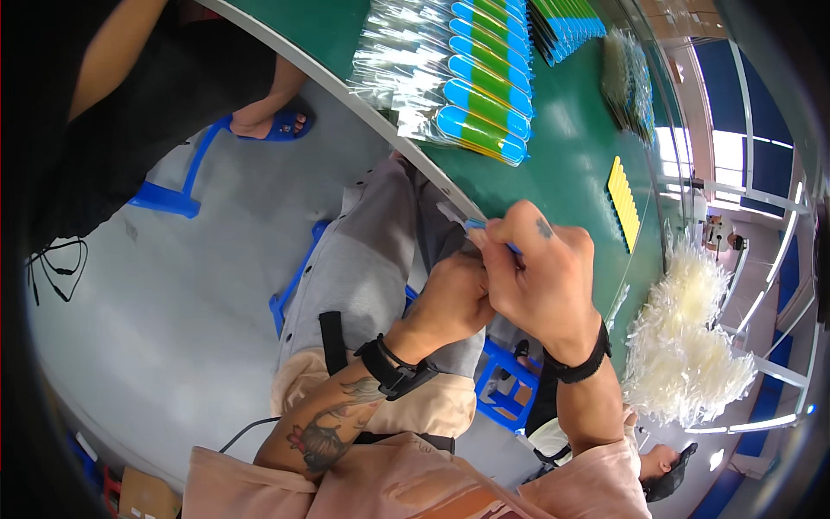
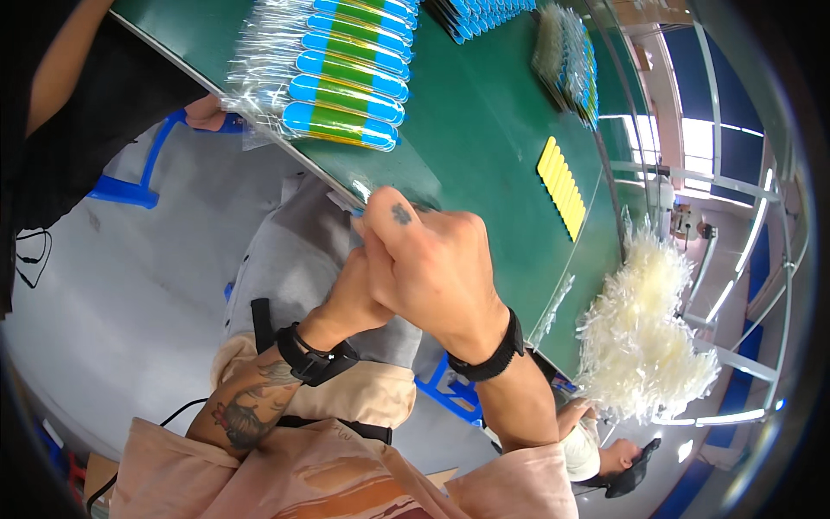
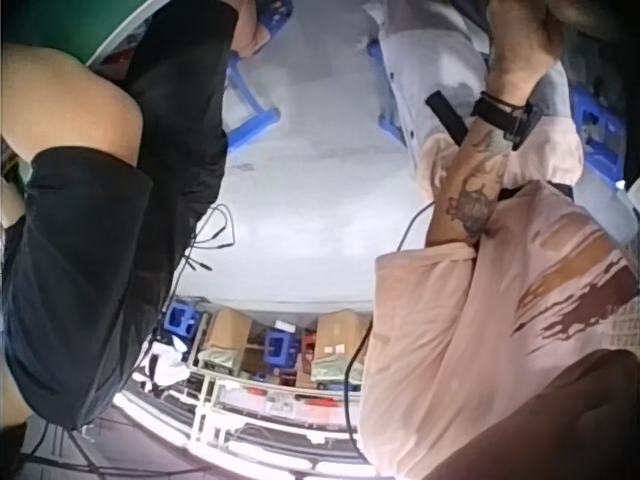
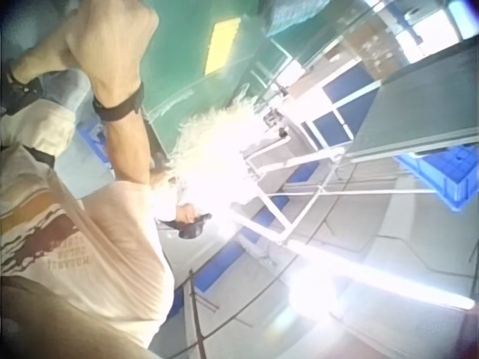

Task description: The person is manually assembling and packaging small plastic/rubber products on a factory production line.

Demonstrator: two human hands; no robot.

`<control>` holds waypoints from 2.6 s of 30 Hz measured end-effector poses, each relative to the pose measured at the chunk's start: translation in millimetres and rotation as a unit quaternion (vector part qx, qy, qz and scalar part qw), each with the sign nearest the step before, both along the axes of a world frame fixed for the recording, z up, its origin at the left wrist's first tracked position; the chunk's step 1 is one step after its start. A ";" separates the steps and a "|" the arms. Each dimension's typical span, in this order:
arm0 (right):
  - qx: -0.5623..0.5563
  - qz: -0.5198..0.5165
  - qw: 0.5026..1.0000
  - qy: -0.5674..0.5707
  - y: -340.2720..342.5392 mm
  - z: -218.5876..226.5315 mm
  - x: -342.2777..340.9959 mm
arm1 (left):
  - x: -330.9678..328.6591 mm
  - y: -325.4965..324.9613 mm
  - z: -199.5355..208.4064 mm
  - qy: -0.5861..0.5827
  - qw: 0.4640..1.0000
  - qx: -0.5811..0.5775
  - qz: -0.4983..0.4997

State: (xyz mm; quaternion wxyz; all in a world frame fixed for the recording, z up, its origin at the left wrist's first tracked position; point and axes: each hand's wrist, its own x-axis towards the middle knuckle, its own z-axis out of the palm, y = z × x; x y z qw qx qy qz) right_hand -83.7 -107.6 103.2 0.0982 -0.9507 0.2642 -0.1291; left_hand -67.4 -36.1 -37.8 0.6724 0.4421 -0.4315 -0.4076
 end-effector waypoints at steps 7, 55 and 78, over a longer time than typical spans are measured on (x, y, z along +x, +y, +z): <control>-0.010 -0.024 1.000 0.005 1.8 -3.7 3.8 | -0.2 -2.2 -2.0 0.035 0.999 -0.018 0.006; 0.002 0.064 0.991 0.117 -5.2 24.1 -160.9 | 56.1 -7.6 57.3 -0.556 0.793 -0.204 0.141; 0.032 0.155 0.976 0.149 -25.1 21.6 -130.3 | 85.6 -15.0 45.7 -0.501 0.817 -0.279 0.064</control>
